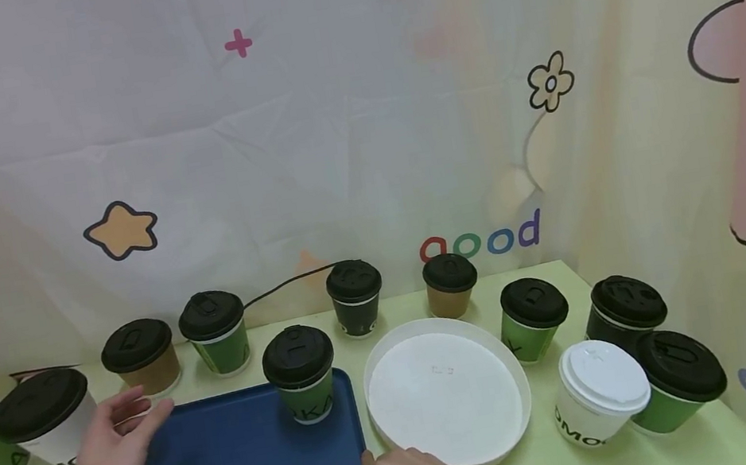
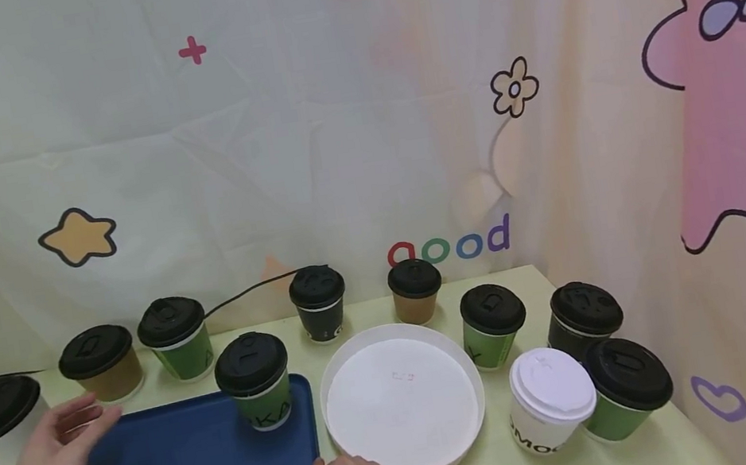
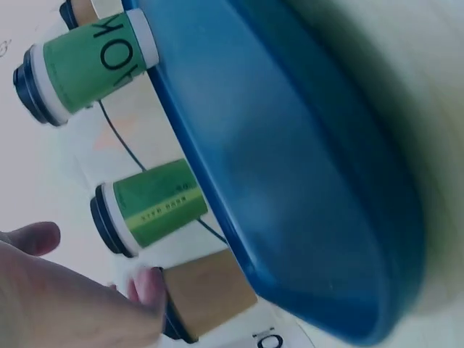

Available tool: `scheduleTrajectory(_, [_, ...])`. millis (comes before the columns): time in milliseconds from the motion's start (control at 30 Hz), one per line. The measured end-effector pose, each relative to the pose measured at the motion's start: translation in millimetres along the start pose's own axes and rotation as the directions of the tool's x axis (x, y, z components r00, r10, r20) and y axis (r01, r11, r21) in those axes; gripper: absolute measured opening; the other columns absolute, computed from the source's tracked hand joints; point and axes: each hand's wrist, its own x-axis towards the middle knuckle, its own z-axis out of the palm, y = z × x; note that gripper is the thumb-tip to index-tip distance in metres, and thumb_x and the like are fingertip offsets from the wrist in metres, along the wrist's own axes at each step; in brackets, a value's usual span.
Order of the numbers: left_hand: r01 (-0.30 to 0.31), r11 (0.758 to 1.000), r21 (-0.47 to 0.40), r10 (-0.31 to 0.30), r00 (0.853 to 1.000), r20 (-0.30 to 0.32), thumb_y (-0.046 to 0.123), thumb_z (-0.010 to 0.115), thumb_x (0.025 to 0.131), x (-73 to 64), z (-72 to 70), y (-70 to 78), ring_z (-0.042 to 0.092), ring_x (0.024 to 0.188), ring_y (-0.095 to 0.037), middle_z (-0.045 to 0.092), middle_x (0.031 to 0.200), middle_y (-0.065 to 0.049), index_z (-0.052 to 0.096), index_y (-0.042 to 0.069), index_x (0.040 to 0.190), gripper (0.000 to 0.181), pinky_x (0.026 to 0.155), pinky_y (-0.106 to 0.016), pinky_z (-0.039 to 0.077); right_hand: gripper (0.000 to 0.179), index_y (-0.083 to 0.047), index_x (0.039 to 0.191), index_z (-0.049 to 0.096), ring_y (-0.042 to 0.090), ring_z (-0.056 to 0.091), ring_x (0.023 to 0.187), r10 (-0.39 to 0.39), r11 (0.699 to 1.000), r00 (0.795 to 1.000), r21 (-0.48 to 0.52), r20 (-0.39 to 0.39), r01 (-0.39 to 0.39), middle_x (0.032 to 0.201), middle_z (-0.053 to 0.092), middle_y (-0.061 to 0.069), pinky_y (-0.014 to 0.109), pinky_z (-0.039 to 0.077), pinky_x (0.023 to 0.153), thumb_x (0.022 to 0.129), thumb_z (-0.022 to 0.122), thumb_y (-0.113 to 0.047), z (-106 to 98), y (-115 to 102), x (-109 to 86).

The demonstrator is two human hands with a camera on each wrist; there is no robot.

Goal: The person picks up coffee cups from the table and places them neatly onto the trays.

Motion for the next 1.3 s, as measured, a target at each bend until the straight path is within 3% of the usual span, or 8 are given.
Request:
scheduleTrajectory(267, [0.115, 0.99, -0.081, -0.122, 0.989, -0.088, 0.045, 0.05, 0.106, 4.1, -24.2, -10.6, 0.02, 0.141, -0.049, 0.011, 0.158, -0.036, 0.0, -0.012, 0.157, 0.092, 0.11, -0.058, 0.033, 0.053, -0.004, 0.127, 0.066, 0.008, 0.059, 0.073, -0.004, 1.0, 1.0, -0.013, -0.017, 0.004, 0.09, 0.067, 0.002, 0.028, 0.056, 0.072, 0.089, 0.082, -0.038, -2.5, -5.2, -4.8])
scheduleTrajectory(400, [0.124, 0.989, -0.085, -0.137, 0.975, -0.176, 0.045, 0.056, 0.103, 11.1, -32.9, -27.4, 0.033, 0.128, -0.044, 0.025, 0.146, -0.035, 0.004, -0.01, 0.155, 0.092, 0.095, -0.04, 0.045, 0.056, -0.006, 0.129, 0.065, 0.01, 0.061, 0.077, 0.014, 1.0, 1.0, -0.018, -0.02, -0.014, 0.097, 0.069, 0.002, 0.031, 0.057, 0.075, 0.088, 0.082, -0.041, 3.1, -1.1, 1.5])
scheduleTrajectory(667, [0.219, 0.966, -0.139, -0.256, 0.893, -0.37, 0.062, 0.069, 0.089, 60.8, -44.7, -108.9, 0.043, 0.102, -0.028, 0.039, 0.118, -0.014, 0.008, 0.007, 0.156, 0.106, 0.079, -0.037, 0.043, 0.053, -0.006, 0.126, 0.066, 0.009, 0.06, 0.072, -0.012, 0.999, 0.999, -0.05, -0.043, 0.01, 0.087, 0.066, 0.002, 0.03, 0.056, 0.069, 0.088, 0.082, -0.04, 4.6, -0.6, 0.7])
scheduleTrajectory(733, [0.238, 0.956, -0.173, -0.288, 0.879, -0.381, 0.066, 0.072, 0.084, 73.3, -47.8, -124.9, 0.043, 0.103, -0.028, 0.039, 0.126, -0.016, 0.005, 0.01, 0.158, 0.115, 0.079, -0.039, 0.043, 0.057, -0.007, 0.126, 0.066, 0.007, 0.058, 0.07, -0.035, 0.998, 0.998, -0.047, -0.049, 0.033, 0.085, 0.065, 0.0, 0.03, 0.055, 0.066, 0.087, 0.082, -0.045, 14.6, 11.7, 12.0])
scheduleTrajectory(833, [0.263, 0.934, -0.242, -0.341, 0.86, -0.38, 0.068, 0.075, 0.08, 82.5, -52.3, -135.1, 0.04, 0.108, -0.031, 0.03, 0.138, -0.019, -0.001, 0.013, 0.158, 0.122, 0.09, -0.047, 0.041, 0.063, -0.008, 0.129, 0.065, 0.005, 0.058, 0.071, -0.067, 0.997, 0.996, -0.039, -0.052, 0.065, 0.087, 0.065, -0.002, 0.029, 0.055, 0.066, 0.086, 0.08, -0.052, 27.2, 26.6, 25.5])
scheduleTrajectory(933, [0.275, 0.915, -0.297, -0.373, 0.855, -0.359, 0.071, 0.074, 0.078, 84.7, -55.9, -138.5, 0.031, 0.13, -0.039, 0.008, 0.157, -0.02, -0.008, 0.016, 0.157, 0.127, 0.108, -0.055, 0.032, 0.064, -0.008, 0.129, 0.065, 0.004, 0.058, 0.071, -0.073, 0.997, 0.996, -0.032, -0.05, 0.072, 0.087, 0.065, -0.003, 0.028, 0.055, 0.066, 0.086, 0.08, -0.054, 27.2, 27.2, 25.8])
scheduleTrajectory(1033, [0.283, 0.905, -0.318, -0.386, 0.862, -0.328, 0.069, 0.073, 0.081, 81.5, -59.3, -133.8, 0.013, 0.148, -0.041, -0.007, 0.163, -0.017, -0.014, 0.016, 0.156, 0.127, 0.117, -0.059, 0.021, 0.059, -0.008, 0.126, 0.066, 0.005, 0.058, 0.071, -0.061, 0.998, 0.997, -0.034, -0.046, 0.06, 0.086, 0.065, -0.002, 0.029, 0.055, 0.066, 0.087, 0.08, -0.05, 18.3, 17.1, 15.9])
scheduleTrajectory(1300, [0.279, 0.916, -0.288, -0.356, 0.896, -0.266, 0.052, 0.065, 0.094, 43.8, -60.0, -74.2, -0.002, 0.152, -0.043, -0.016, 0.165, -0.021, -0.021, 0.006, 0.157, 0.117, 0.121, -0.059, 0.011, 0.056, -0.007, 0.127, 0.066, 0.008, 0.06, 0.075, -0.027, 0.999, 0.999, -0.036, -0.035, 0.026, 0.091, 0.067, 0.001, 0.03, 0.056, 0.069, 0.088, 0.081, -0.045, 7.0, 3.4, 3.3])
